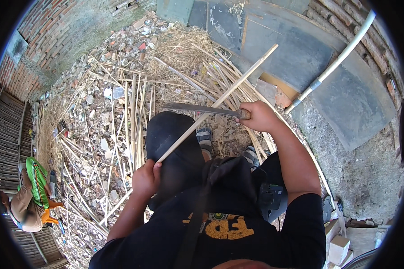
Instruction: The person shaves a thin strip of bamboo using a large curved blade held in their right hand while securing the strip with their left hand.
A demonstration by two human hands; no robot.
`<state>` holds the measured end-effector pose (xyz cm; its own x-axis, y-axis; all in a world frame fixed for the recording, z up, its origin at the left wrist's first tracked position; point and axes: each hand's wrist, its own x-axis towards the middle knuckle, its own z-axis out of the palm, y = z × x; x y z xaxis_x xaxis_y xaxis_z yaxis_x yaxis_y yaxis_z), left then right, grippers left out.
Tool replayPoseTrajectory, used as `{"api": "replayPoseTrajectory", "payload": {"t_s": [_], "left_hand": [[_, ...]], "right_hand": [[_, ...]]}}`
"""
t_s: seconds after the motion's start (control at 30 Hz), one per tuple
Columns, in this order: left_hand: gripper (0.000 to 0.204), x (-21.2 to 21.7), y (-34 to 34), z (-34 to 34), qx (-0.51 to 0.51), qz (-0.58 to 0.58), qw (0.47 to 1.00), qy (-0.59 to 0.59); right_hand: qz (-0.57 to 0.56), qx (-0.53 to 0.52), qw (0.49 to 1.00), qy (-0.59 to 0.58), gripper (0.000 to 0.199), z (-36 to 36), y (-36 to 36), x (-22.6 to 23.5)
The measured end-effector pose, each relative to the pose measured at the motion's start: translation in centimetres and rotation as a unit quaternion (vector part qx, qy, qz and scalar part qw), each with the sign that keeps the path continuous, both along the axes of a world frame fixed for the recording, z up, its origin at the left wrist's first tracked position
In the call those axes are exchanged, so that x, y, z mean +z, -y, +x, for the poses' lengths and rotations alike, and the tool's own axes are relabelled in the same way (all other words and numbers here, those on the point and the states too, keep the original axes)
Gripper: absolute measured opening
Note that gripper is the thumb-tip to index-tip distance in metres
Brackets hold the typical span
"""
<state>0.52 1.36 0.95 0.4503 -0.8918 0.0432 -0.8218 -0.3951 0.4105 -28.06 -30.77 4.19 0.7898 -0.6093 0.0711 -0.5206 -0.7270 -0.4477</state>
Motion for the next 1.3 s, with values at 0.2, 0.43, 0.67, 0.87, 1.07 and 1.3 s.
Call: {"api": "replayPoseTrajectory", "payload": {"t_s": [0.2, 0.43, 0.67, 0.87, 1.07, 1.3], "left_hand": [[0.035, 0.0, 0.7, 0.9, 0.009, -0.041, 0.999, 0.000], [0.037, 2.4, 4.4, 3.6, -0.026, -0.020, 0.999, -0.014], [0.038, 2.9, 8.8, 7.2, -0.090, -0.042, 0.995, 0.003], [0.037, 3.8, 13.1, 9.4, -0.133, -0.061, 0.988, 0.042], [0.034, 2.4, 12.7, 8.3, -0.120, -0.058, 0.991, -0.007], [0.038, 2.1, 10.6, 7.3, -0.090, -0.042, 0.995, -0.020]], "right_hand": [[0.000, -0.005, 0.998, 0.055, 0.033, 0.4, 0.0, -0.9], [0.003, -0.046, 0.998, 0.040, 0.035, -0.3, 1.0, -1.1], [0.051, -0.094, 0.994, 0.025, 0.035, 0.7, 1.6, -0.4], [0.071, -0.123, 0.990, 0.021, 0.034, 0.5, 1.9, -0.3], [0.070, -0.118, 0.990, 0.028, 0.032, 0.2, 2.1, -0.2], [0.115, -0.109, 0.987, -0.002, 0.035, 0.8, 1.6, 0.7]]}}
